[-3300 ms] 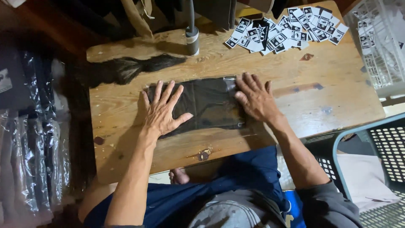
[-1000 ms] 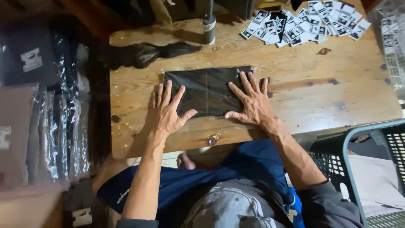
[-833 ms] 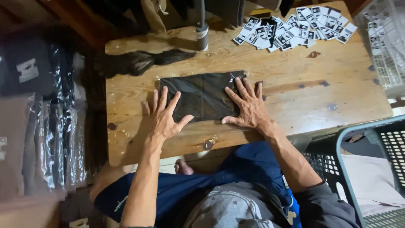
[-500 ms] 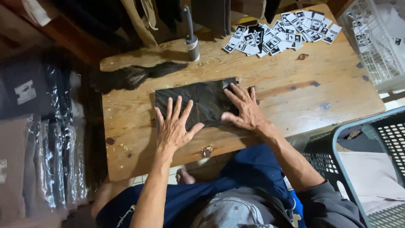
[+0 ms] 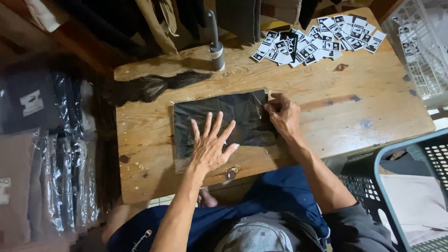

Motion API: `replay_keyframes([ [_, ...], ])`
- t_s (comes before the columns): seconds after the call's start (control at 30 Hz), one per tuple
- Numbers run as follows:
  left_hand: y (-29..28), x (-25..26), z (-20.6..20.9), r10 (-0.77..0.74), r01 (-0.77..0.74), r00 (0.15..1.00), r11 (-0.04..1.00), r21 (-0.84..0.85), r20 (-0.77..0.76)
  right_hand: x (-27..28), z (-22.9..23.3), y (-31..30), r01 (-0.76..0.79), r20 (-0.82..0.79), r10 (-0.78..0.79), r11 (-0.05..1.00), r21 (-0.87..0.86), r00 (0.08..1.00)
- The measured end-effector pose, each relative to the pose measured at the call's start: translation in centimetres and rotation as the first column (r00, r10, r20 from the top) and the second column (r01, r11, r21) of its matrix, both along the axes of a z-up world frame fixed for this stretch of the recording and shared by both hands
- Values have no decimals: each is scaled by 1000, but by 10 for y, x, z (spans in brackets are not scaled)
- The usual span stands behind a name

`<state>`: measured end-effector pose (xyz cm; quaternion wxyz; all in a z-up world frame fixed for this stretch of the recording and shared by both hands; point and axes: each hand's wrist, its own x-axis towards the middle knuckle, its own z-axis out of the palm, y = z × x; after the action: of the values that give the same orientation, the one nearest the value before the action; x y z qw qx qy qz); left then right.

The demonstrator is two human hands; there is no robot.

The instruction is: Using a lint roller to clean black pants, folding them, and placing them into a plastic packaging bag.

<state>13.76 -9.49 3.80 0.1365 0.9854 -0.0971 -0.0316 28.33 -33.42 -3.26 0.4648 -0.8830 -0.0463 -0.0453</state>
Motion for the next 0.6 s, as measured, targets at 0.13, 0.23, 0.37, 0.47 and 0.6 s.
replay_keyframes([
  [0.13,0,-4,-6,-6,5,999,1000,9,36,3,-6,0,-28,50,31,999,-47,998],
  [0.23,2,-4,-7,-35,32,996,998,49,78,1,11,21,82,366,60,929,-361,929],
  [0.37,4,-3,-7,10,-6,999,997,-75,49,-10,39,60,-112,374,357,834,-540,856],
  [0.47,6,0,-9,52,-48,998,989,-139,29,-10,41,71,-244,230,449,771,-588,863],
  [0.6,20,17,-26,104,-103,993,994,-37,52,-13,51,72,-338,50,462,715,-612,886],
])
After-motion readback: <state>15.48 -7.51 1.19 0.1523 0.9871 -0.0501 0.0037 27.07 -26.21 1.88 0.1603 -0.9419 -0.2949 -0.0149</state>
